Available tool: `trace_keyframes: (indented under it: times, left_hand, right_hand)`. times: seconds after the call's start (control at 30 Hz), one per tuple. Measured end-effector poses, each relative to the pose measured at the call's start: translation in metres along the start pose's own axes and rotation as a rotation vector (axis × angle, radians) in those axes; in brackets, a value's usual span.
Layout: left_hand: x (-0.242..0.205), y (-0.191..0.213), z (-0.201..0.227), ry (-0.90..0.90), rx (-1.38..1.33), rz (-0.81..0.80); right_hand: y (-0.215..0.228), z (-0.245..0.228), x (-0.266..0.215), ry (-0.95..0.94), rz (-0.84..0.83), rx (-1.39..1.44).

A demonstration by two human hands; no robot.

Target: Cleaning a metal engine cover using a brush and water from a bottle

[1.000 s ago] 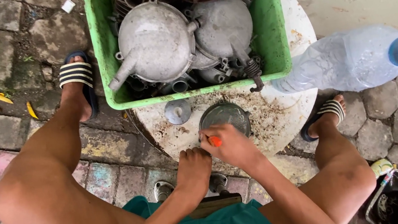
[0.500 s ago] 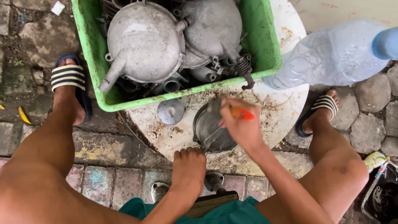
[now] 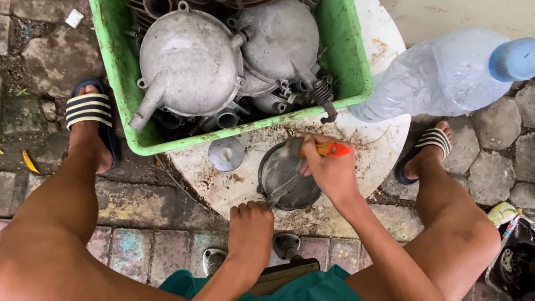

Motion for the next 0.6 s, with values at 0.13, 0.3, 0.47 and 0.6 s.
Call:
trace_keyframes:
  times: [0.13,0.3,0.47,0.6]
  left_hand:
    - [0.002,0.000,0.000,-0.002,0.012,0.009]
    - [0.006,-0.002,0.000,0.011,0.025,0.050]
    - [0.005,-0.003,-0.001,0.014,-0.059,0.024]
    - [0.002,0.004,-0.001,-0.003,-0.057,-0.004]
  right_hand:
    - [0.011,-0.034,-0.010,0.323,0.020,-0.201]
    - [0.040,-0.011,-0.013,0.045,0.138,-0.078]
    - [0.041,0.014,-0.008,0.105,0.057,-0.009]
    - [0.049,0.001,-0.011,0.087,0.168,-0.015]
Point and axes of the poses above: each hand's wrist, its own x-axis towards the middle knuckle, its own y-axis out of the back of the hand, z = x × y, the point moved 9 cm from there along x, towards the middle knuckle, and after that the axes turned 12 degrees about x, right-handed, at the moved point
